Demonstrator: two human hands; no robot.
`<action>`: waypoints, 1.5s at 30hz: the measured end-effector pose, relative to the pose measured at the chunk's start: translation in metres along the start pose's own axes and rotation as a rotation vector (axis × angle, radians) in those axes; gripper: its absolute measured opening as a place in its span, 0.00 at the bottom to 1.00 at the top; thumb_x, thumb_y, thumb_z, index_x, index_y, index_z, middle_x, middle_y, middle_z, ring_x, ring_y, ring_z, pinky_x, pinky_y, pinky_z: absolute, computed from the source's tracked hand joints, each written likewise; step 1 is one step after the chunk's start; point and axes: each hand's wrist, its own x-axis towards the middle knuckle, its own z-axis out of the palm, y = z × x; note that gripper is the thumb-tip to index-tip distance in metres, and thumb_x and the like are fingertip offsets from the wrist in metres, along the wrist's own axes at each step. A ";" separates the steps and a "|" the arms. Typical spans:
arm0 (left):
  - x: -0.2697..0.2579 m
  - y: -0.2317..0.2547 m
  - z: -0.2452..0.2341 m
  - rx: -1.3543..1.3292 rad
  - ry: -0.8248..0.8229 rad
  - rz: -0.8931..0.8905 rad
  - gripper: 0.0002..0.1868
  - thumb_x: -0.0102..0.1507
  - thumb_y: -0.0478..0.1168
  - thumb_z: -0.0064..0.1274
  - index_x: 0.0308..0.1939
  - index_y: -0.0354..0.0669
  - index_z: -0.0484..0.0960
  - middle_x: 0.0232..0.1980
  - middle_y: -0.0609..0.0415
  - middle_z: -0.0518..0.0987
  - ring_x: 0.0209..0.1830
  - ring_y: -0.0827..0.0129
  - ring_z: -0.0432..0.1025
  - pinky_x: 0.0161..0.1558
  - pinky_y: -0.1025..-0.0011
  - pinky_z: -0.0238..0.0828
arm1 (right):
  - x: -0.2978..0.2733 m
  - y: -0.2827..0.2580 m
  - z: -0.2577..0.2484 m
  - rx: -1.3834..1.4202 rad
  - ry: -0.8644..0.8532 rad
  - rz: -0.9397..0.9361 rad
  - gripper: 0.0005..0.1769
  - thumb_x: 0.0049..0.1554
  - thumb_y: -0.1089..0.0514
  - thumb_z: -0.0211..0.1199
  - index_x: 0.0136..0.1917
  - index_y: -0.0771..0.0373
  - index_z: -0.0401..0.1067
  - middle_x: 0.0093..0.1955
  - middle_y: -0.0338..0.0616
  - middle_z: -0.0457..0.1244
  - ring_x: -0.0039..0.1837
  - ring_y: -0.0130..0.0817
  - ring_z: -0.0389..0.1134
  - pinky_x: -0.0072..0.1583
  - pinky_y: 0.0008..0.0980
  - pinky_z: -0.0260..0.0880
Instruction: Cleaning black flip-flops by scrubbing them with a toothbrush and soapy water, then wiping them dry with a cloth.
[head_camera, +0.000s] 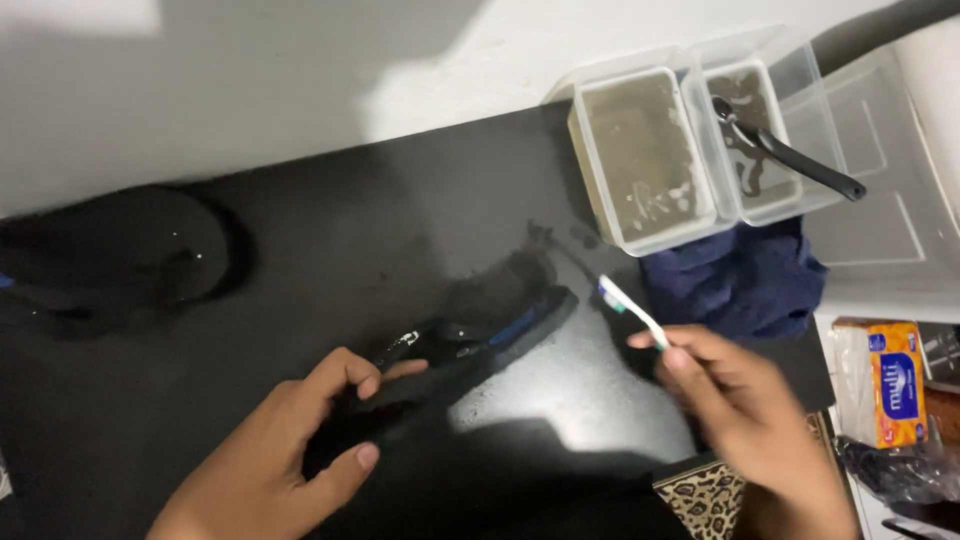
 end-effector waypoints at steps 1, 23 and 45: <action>0.000 -0.002 0.002 0.005 0.000 0.005 0.11 0.58 0.46 0.52 0.37 0.56 0.65 0.70 0.71 0.88 0.11 0.77 0.59 0.16 0.72 0.59 | 0.002 -0.001 0.009 0.001 0.006 -0.005 0.17 0.64 0.57 0.56 0.60 0.63 0.80 0.32 0.33 0.54 0.33 0.22 0.50 0.36 0.23 0.50; -0.004 0.001 0.034 0.005 0.166 -0.108 0.11 0.62 0.47 0.58 0.37 0.54 0.69 0.24 0.66 0.67 0.21 0.76 0.61 0.28 0.71 0.61 | 0.003 -0.011 0.053 -0.551 0.334 -0.575 0.12 0.63 0.64 0.60 0.56 0.72 0.77 0.44 0.47 0.71 0.37 0.30 0.68 0.40 0.28 0.68; 0.004 0.006 0.041 -0.031 0.296 0.166 0.14 0.58 0.47 0.53 0.43 0.50 0.68 0.58 0.55 0.88 0.48 0.66 0.86 0.45 0.69 0.76 | 0.002 -0.013 0.058 -0.691 0.298 -0.588 0.14 0.66 0.61 0.54 0.53 0.71 0.77 0.42 0.49 0.69 0.39 0.38 0.68 0.43 0.35 0.66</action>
